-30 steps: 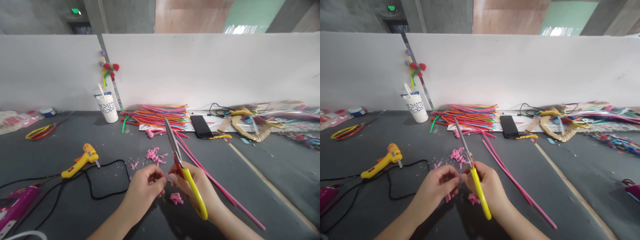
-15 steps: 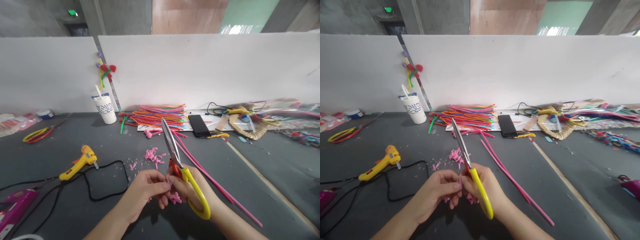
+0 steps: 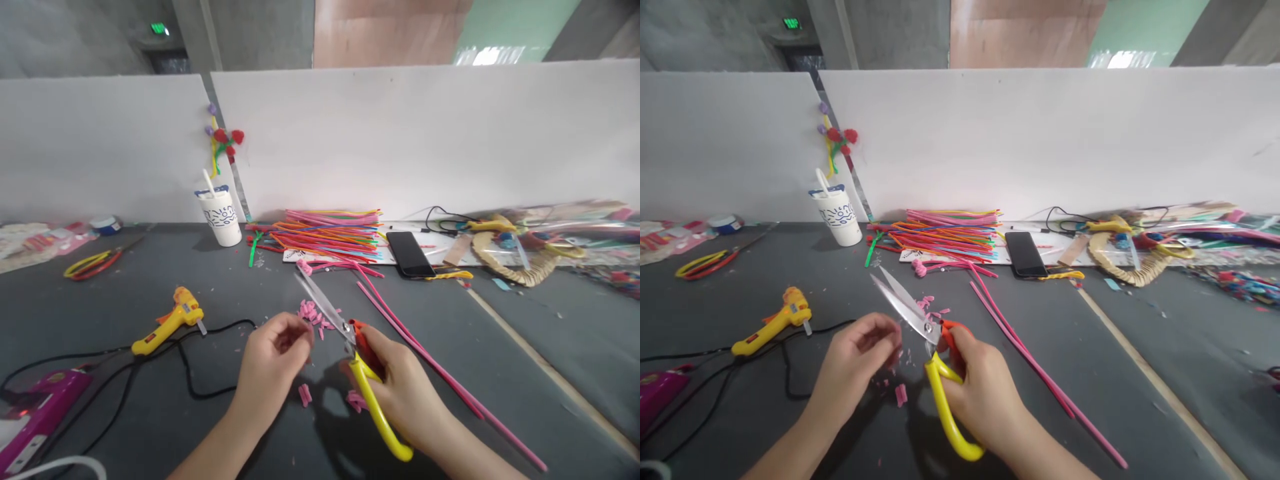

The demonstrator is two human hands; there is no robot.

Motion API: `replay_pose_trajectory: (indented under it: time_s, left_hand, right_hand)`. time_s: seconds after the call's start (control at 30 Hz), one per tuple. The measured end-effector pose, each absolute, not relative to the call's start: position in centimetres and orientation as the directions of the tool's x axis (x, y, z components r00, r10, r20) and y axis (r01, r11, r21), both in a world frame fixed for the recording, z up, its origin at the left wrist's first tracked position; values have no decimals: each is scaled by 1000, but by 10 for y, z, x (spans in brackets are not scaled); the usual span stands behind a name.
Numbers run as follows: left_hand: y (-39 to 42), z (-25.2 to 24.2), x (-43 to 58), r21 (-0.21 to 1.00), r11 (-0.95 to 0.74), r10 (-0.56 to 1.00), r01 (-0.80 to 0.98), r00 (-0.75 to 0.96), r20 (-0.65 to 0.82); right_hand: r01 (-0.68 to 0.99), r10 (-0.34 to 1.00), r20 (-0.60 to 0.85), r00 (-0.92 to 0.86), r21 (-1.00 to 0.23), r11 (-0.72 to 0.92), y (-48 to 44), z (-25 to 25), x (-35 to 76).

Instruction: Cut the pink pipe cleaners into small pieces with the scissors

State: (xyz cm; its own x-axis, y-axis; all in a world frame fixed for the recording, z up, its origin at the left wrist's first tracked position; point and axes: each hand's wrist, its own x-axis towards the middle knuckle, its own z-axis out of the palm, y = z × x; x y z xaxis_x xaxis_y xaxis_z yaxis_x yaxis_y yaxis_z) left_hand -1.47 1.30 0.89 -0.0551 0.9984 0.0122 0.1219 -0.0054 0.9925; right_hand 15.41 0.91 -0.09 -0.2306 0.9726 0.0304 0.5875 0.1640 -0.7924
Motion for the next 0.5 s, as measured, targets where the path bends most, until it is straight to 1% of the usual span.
replay_pose_trajectory:
  time_s: [0.07, 0.13, 0.2, 0.27, 0.33, 0.4, 0.43, 0.5]
  left_hand:
    - [8, 6, -9, 959, -76, 997, 274, 8, 77]
    - [2, 4, -3, 896, -168, 986, 411, 85, 145]
    - [-2, 1, 2, 835, -237, 971, 497, 144, 191]
    - [-4, -1, 3, 792, -283, 959, 541, 172, 224]
    - [-4, -1, 3, 782, -295, 955, 549, 183, 232]
    - [-3, 0, 3, 821, -260, 964, 509, 183, 192]
    - [-2, 1, 3, 859, -217, 972, 464, 186, 145]
    - [0, 4, 4, 942, -71, 977, 328, 215, -1]
  right_hand:
    - [471, 967, -6, -256, -874, 119, 7, 0, 150]
    - [381, 957, -39, -289, -921, 77, 5, 1, 148]
    - [345, 955, -43, -293, -936, 63, 5, 2, 146]
    - [350, 962, -35, -271, -935, 64, 5, 1, 146]
    - [364, 966, -39, -254, -930, 58, 6, -1, 147]
    - [363, 966, -41, -255, -930, 56, 6, 0, 147]
    - [351, 964, -38, -262, -934, 58, 6, 0, 147]
    - [313, 959, -39, -281, -948, 53, 6, 3, 147]
